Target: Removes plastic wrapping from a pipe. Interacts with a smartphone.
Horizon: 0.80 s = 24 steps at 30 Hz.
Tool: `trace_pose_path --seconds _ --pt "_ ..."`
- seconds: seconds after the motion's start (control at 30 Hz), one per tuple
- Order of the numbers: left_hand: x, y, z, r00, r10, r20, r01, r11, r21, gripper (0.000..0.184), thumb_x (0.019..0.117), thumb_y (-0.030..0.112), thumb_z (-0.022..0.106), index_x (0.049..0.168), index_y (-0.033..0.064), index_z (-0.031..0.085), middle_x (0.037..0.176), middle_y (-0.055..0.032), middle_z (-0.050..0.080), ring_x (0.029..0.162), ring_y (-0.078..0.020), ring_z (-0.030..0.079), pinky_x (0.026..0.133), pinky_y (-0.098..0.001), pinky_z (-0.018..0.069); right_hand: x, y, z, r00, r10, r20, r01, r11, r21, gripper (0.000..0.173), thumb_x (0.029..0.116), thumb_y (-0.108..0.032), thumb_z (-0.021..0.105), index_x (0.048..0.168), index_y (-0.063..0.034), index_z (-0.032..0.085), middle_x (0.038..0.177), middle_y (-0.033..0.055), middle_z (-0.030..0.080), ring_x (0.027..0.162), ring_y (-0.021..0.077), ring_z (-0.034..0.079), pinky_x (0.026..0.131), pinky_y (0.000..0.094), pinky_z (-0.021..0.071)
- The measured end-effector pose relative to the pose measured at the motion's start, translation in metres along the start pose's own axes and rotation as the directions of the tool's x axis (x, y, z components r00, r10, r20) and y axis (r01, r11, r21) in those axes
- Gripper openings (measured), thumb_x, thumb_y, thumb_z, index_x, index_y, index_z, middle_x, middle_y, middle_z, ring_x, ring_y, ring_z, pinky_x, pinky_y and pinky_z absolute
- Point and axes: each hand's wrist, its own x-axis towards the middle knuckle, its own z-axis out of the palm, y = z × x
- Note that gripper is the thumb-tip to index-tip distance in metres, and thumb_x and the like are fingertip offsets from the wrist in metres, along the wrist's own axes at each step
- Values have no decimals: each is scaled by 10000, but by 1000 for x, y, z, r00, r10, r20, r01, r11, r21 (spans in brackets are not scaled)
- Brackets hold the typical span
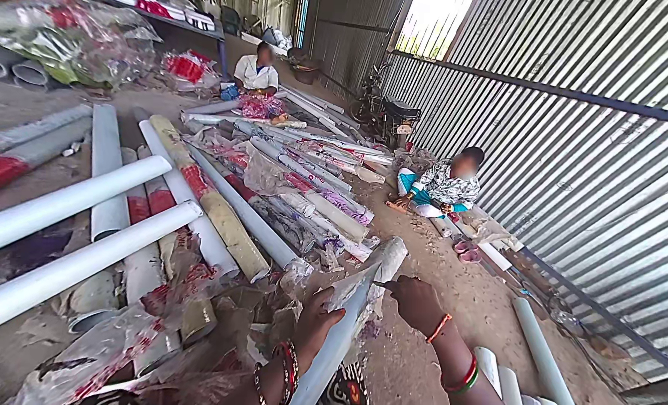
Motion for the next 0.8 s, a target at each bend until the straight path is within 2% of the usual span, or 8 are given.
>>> trace_pose_path --seconds 0.23,0.4,0.53,0.8 --pt "2 -5 1 1000 23 -12 -23 999 45 599 937 -7 674 1486 -72 443 1542 -302 407 1270 -348 548 1042 -422 464 15 2 4 999 -12 51 10 1000 30 375 1041 -120 501 1392 -144 630 1330 252 617 1210 454 605 946 638 481" --pt "2 -3 0 999 27 -24 -26 998 53 606 929 -13 687 1482 -75 445 1556 -304 390 1316 -367 525 1067 -428 456 28 -2 3 996 -40 85 40 999 -1 411 1017 -85 516 1408 -155 618 1345 253 613 1233 465 591 953 655 474" --pt "4 -7 -2 999 32 -24 -30 996 85 614 932 11 692 1488 -68 443 1552 -299 404 1329 -373 521 1082 -447 448 34 -4 2 994 -63 86 64 998 -2 399 1006 -77 522 1384 -142 634 1331 251 624 1231 459 594 948 657 473" --pt "1 -5 -2 998 26 -48 -23 997 76 609 929 -17 672 1488 -64 436 1541 -309 405 1262 -362 545 1034 -444 460 38 -11 9 997 -59 52 55 997 62 408 1011 -80 525 1397 -161 630 1321 256 631 1216 470 600 937 668 470"
